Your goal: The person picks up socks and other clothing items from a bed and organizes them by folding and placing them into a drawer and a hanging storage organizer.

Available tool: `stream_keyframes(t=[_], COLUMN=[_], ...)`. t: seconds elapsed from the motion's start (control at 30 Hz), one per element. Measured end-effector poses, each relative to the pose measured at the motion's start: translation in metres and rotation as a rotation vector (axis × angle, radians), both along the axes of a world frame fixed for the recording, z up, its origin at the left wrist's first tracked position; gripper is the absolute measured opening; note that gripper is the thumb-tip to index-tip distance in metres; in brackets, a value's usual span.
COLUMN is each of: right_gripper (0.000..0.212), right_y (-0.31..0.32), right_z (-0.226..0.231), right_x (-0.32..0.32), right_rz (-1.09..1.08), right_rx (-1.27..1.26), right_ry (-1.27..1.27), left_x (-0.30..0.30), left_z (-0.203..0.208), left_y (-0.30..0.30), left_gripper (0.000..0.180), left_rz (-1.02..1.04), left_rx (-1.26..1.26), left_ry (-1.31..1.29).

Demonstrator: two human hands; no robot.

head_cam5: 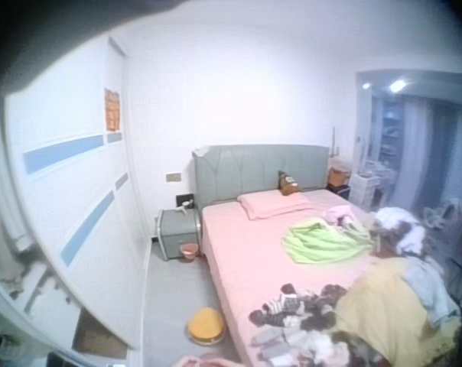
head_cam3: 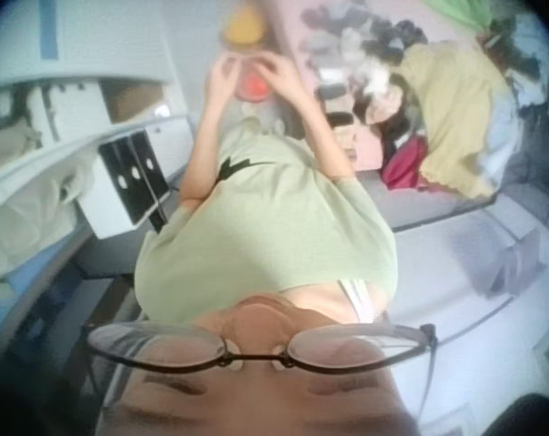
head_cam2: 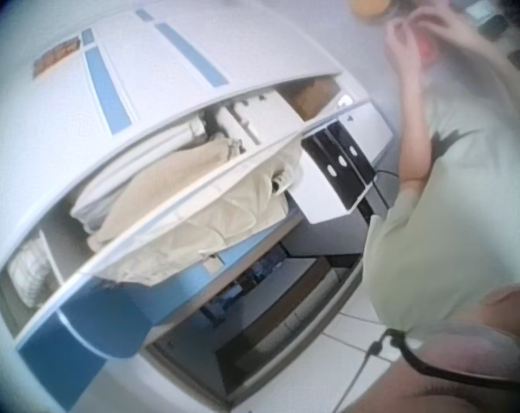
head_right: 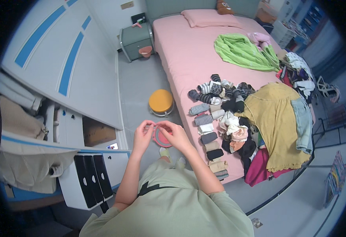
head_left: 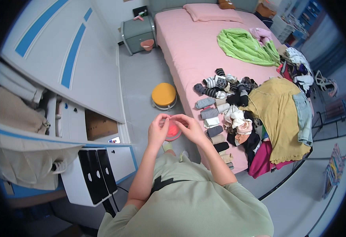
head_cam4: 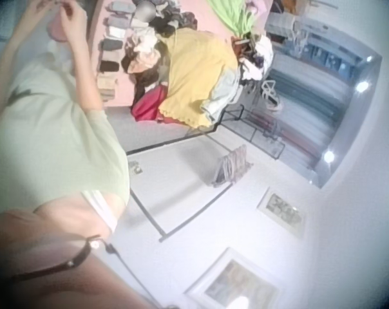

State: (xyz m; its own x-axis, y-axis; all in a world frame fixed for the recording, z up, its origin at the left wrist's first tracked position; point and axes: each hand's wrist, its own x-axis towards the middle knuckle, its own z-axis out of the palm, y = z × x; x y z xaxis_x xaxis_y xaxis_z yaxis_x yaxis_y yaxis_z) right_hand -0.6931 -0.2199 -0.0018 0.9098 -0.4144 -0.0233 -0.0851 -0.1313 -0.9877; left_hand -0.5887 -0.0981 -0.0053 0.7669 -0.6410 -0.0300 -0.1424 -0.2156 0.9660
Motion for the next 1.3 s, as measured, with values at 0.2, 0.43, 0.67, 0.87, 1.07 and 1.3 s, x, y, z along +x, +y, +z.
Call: stream_keyframes(t=[0.2, 0.43, 0.67, 0.87, 1.07, 1.3], right_gripper=[0.024, 0.025, 0.024, 0.025, 0.027, 0.025], right_y=[-0.02, -0.042, -0.045, -0.056, -0.09, -0.152], right_z=[0.0, -0.014, -0.027, -0.043, -0.06, -0.102], right_x=[0.008, 0.031, 0.052, 0.054, 0.044, 0.028], right_rz=[-0.183, -0.322, -0.413, -0.482, -0.51, -0.568], right_rx=[-0.007, -0.047, -0.064, -0.052, 0.011, -0.001], right_ry=[0.004, 0.02, 0.109, 0.153, 0.262, 0.235], left_x=[0.028, 0.068, 0.106, 0.114, 0.111, 0.094], left_z=[-0.014, -0.019, -0.043, -0.069, -0.084, -0.106], left_y=[-0.039, -0.073, -0.092, -0.108, -0.136, -0.192], left_gripper=[0.01, 0.009, 0.011, 0.009, 0.01, 0.012], left_rz=[-0.161, -0.289, -0.399, -0.419, -0.456, -0.508], left_rx=[-0.065, -0.065, -0.04, -0.019, 0.016, 0.161], left_ry=[0.01, 0.08, 0.148, 0.156, 0.138, 0.139])
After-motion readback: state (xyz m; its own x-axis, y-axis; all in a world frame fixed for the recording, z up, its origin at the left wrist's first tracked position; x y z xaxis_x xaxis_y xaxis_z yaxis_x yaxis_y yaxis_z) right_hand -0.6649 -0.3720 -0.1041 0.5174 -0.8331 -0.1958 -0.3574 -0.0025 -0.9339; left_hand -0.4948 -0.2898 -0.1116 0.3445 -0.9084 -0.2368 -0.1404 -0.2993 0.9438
